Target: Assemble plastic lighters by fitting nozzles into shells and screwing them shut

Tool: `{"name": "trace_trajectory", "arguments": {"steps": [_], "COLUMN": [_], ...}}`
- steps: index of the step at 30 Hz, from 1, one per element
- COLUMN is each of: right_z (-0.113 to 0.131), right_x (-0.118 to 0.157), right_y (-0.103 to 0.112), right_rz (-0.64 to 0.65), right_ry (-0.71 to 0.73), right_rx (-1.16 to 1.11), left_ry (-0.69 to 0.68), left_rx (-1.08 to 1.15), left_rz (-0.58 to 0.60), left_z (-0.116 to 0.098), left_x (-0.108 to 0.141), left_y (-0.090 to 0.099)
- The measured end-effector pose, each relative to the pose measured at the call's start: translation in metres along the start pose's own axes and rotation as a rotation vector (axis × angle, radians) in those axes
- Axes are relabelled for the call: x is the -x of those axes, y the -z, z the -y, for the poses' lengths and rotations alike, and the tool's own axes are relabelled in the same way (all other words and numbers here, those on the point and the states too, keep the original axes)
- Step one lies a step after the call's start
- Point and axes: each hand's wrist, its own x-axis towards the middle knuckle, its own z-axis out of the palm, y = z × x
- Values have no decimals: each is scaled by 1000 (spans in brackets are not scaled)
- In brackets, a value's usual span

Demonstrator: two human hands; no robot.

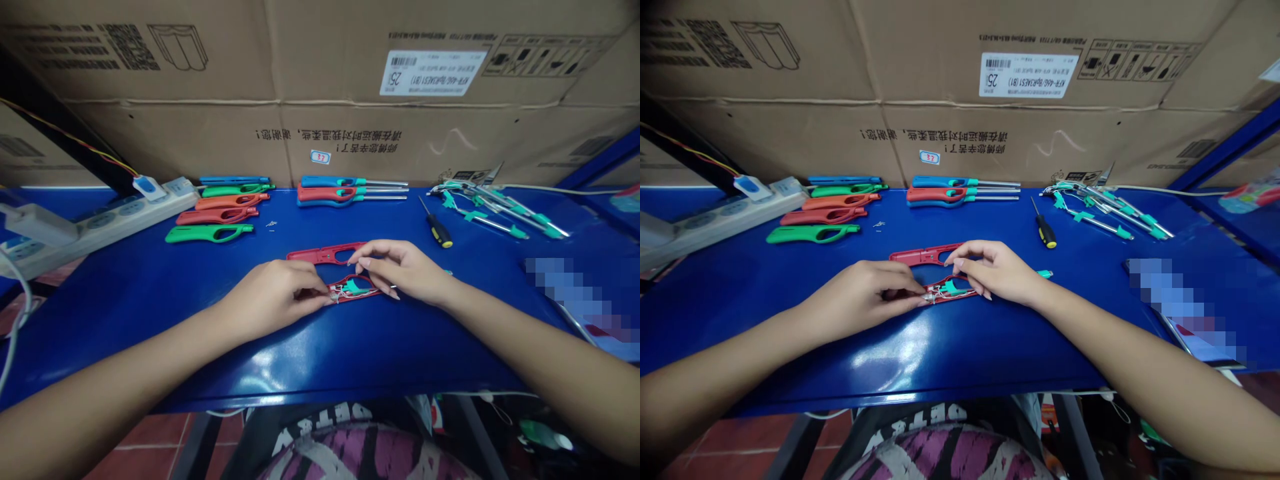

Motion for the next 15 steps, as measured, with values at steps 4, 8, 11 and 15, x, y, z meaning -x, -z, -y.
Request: {"name": "trace_trajectory", "arguments": {"steps": [4,8,11,15], "right_z": [1,1,1,0], "right_x": [1,2,2,2], "right_y": [-2,-4,-4,-2], "right_rz": [6,9,14,19], "right_ry": [1,-6,-13,-26], "right_rx": [54,80,69,67], "left_ry": [29,25,27,39], "left_rx": [-33,-95,-64,11], "left_rz": [-16,-24,-30,-34], "left_z": [-5,-9,-9,-8], "left_x": [0,3,3,2], "left_y": [0,-2,-2,0]}}
